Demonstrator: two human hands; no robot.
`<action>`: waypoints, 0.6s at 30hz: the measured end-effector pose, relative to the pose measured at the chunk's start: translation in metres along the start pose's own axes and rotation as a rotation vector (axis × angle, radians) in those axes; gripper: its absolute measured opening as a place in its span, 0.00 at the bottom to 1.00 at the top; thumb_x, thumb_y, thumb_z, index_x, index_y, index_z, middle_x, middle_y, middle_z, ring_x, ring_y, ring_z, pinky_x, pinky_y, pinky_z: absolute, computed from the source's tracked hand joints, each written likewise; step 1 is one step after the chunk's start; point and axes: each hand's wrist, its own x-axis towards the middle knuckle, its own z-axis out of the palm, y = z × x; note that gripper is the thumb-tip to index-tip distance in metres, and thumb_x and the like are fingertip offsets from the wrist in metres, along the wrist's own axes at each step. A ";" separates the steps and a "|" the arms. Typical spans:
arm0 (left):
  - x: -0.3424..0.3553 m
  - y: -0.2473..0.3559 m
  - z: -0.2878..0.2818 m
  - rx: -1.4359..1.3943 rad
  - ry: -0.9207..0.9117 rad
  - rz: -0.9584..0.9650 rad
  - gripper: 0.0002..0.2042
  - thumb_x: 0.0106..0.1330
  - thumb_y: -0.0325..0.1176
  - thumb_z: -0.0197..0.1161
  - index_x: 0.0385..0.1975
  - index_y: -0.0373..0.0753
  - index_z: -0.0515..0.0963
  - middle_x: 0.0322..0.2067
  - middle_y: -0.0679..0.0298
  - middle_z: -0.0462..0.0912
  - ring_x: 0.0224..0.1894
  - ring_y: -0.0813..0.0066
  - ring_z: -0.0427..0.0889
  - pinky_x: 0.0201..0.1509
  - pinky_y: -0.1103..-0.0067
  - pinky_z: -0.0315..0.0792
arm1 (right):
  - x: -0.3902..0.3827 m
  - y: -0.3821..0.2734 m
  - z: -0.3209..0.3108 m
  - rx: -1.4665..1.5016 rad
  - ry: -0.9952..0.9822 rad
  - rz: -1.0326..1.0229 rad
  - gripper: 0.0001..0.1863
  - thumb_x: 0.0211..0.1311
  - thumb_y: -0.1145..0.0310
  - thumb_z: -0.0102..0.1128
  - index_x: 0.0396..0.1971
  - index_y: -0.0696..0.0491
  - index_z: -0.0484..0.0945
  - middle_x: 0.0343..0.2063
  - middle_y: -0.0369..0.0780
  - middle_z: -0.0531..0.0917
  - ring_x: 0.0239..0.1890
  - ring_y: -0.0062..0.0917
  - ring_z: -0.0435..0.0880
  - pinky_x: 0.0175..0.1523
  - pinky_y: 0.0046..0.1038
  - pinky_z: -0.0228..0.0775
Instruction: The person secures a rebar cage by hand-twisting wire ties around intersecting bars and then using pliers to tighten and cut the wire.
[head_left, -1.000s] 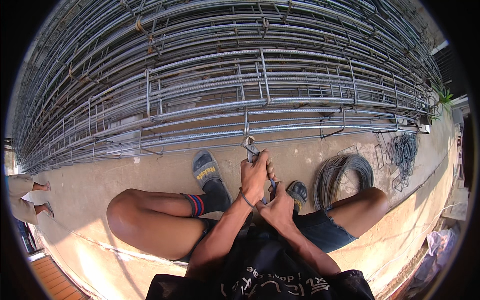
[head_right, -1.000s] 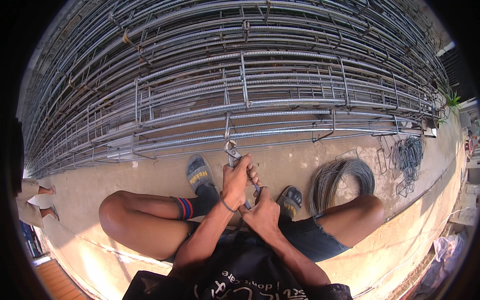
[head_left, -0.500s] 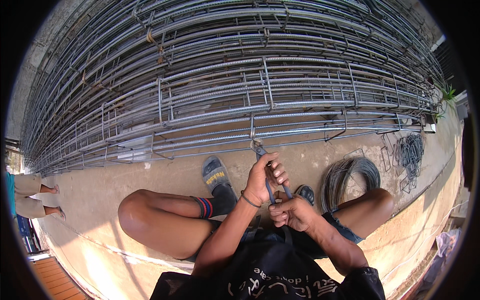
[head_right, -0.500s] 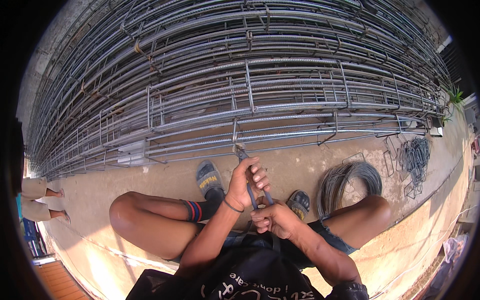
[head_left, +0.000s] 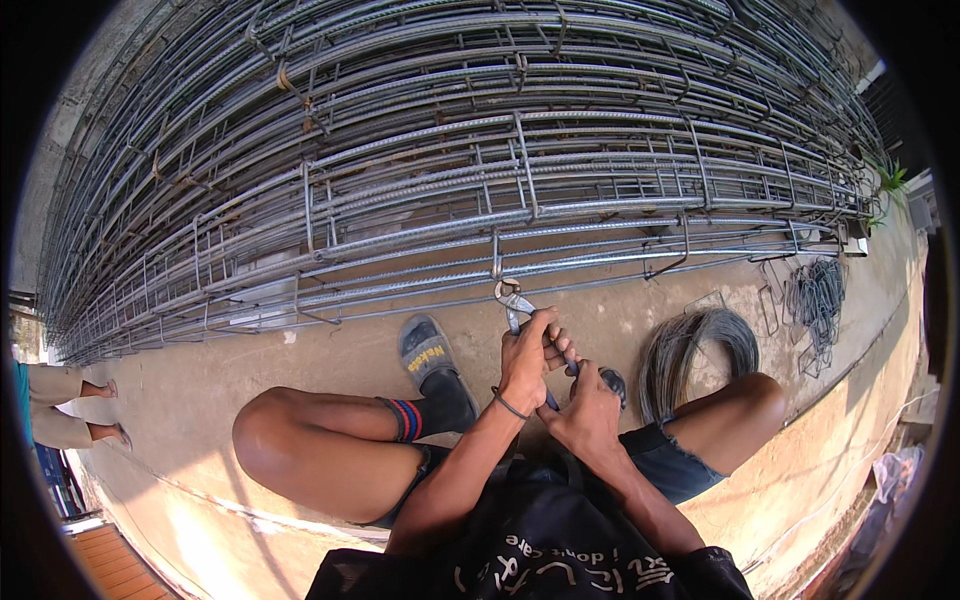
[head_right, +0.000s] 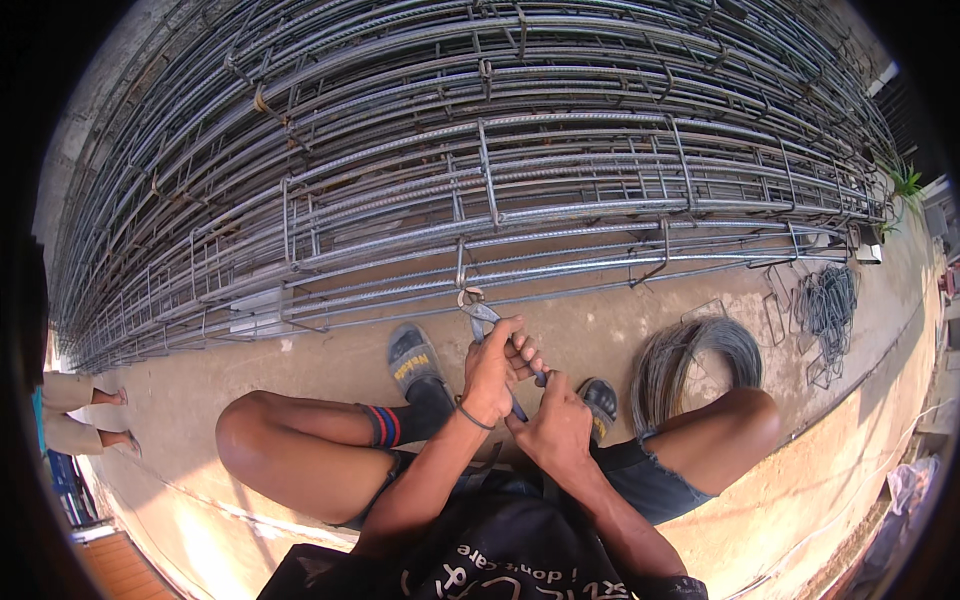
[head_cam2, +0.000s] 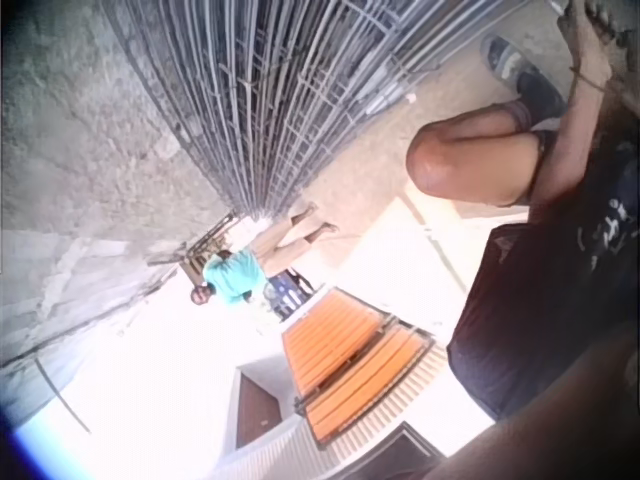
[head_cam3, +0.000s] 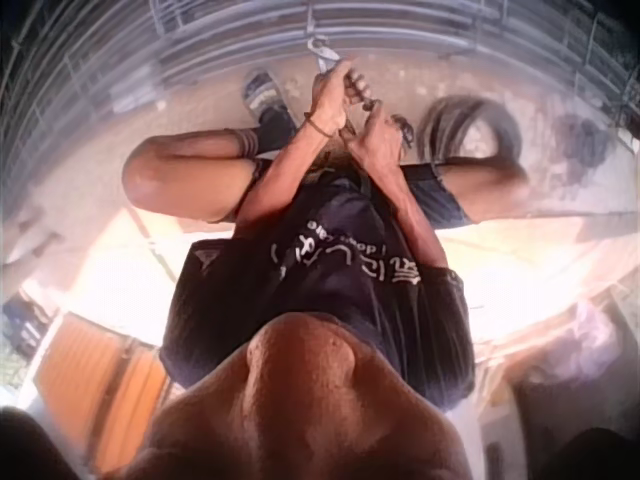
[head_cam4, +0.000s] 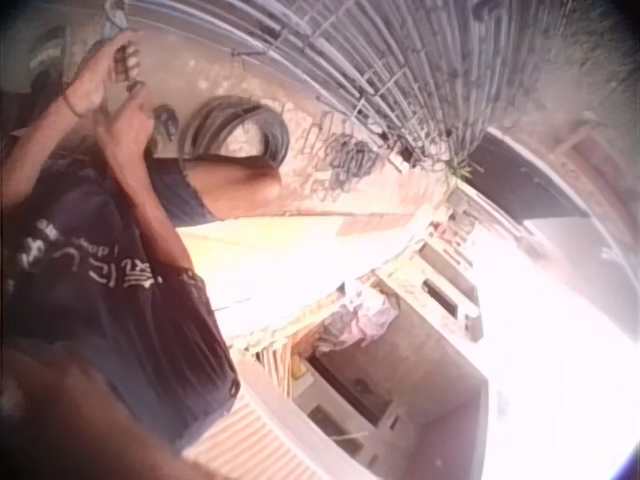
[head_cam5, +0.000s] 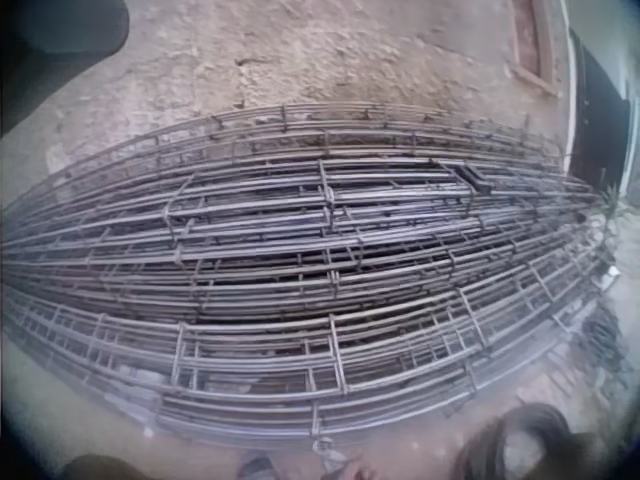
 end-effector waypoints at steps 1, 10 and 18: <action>-0.001 0.004 -0.003 -0.034 -0.069 -0.066 0.15 0.60 0.41 0.64 0.20 0.41 0.68 0.17 0.64 0.71 0.21 0.70 0.75 0.31 0.72 0.75 | 0.001 0.001 -0.013 -0.020 0.023 0.014 0.28 0.42 0.65 0.73 0.41 0.61 0.69 0.28 0.50 0.81 0.30 0.43 0.83 0.35 0.39 0.74; -0.002 0.017 -0.016 -0.199 -0.336 -0.260 0.16 0.61 0.43 0.58 0.15 0.48 0.64 0.14 0.69 0.68 0.19 0.70 0.71 0.34 0.72 0.71 | 0.014 0.016 -0.015 1.632 -1.098 0.589 0.14 0.54 0.76 0.61 0.40 0.57 0.70 0.25 0.38 0.77 0.22 0.21 0.72 0.30 0.19 0.62; -0.008 0.007 0.002 0.106 0.043 0.043 0.16 0.59 0.44 0.65 0.39 0.38 0.74 0.28 0.61 0.80 0.32 0.68 0.82 0.40 0.72 0.77 | 0.005 0.011 0.000 0.345 -0.239 0.119 0.16 0.36 0.76 0.60 0.30 0.58 0.70 0.17 0.41 0.75 0.18 0.34 0.74 0.24 0.32 0.62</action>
